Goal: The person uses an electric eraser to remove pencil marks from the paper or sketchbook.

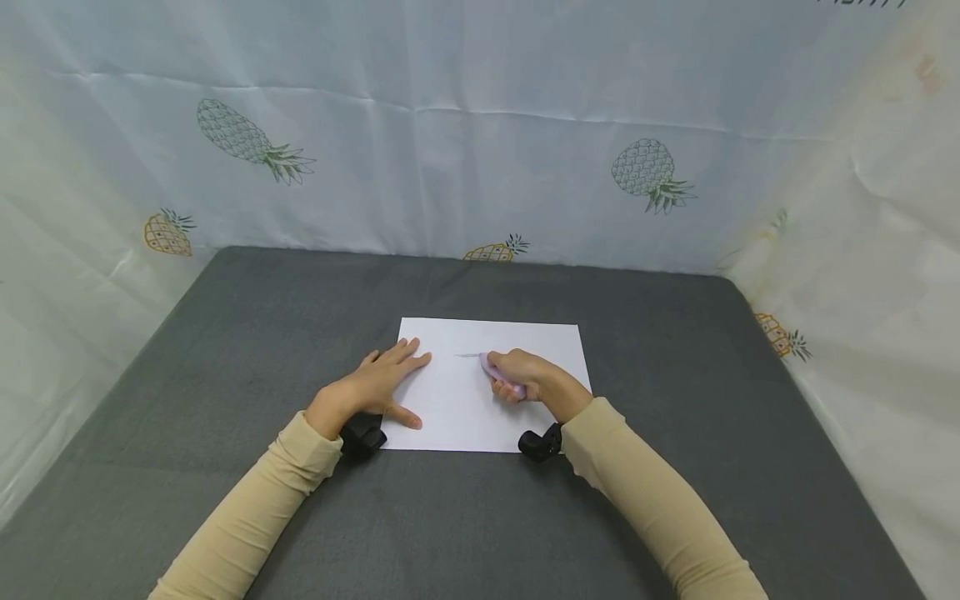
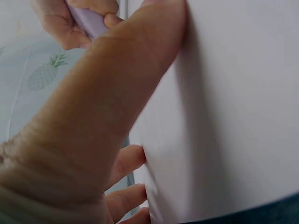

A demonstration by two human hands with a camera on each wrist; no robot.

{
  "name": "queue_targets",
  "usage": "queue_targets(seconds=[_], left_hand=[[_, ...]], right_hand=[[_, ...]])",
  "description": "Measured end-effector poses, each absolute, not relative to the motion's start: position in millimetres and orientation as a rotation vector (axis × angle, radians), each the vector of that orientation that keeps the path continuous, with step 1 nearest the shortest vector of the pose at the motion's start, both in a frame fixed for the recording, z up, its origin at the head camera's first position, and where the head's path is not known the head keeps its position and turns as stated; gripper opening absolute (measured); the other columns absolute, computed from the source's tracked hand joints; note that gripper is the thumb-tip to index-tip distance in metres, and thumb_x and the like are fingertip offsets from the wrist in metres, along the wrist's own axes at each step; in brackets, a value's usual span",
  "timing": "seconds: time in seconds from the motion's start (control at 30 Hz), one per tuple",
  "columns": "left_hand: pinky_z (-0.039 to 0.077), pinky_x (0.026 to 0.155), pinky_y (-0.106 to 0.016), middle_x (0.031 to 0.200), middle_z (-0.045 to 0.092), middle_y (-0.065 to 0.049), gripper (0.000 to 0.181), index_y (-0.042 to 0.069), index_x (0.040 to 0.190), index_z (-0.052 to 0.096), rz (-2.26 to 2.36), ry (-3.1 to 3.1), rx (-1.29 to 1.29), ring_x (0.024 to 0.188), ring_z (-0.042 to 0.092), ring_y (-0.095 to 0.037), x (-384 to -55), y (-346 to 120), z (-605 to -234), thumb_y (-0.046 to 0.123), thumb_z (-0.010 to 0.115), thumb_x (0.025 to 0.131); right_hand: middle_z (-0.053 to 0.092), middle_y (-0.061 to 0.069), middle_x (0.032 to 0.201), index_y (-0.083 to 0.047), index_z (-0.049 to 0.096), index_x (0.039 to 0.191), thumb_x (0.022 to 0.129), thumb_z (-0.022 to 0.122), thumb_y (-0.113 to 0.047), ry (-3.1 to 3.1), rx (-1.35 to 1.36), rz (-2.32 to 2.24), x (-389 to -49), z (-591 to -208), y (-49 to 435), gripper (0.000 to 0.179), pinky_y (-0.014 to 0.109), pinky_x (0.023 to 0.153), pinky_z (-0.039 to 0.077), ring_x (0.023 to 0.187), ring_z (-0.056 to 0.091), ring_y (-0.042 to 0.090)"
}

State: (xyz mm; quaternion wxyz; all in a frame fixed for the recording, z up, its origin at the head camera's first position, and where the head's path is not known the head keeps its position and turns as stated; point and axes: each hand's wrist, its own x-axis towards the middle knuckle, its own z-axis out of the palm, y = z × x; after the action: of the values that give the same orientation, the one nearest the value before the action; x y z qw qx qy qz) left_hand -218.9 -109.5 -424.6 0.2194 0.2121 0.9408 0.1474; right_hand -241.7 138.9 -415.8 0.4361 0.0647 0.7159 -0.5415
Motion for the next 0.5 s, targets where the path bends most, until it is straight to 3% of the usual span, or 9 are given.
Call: queue_targets(seconds=[0.5], left_hand=[[0.008,0.121,-0.062,0.165,0.007,-0.014,0.106,0.013,0.154,0.025,0.404,2.605,0.596,0.154,0.004,-0.032,-219.8,-109.0,-424.8,0.045,0.083,0.071]], right_hand=[[0.039,-0.007,0.055,-0.005,0.042,0.085,0.101,0.025,-0.024,1.75,0.153,-1.321,-244.3,-414.6,140.0,0.03,0.011,0.037,0.029,0.038,0.03,-0.001]])
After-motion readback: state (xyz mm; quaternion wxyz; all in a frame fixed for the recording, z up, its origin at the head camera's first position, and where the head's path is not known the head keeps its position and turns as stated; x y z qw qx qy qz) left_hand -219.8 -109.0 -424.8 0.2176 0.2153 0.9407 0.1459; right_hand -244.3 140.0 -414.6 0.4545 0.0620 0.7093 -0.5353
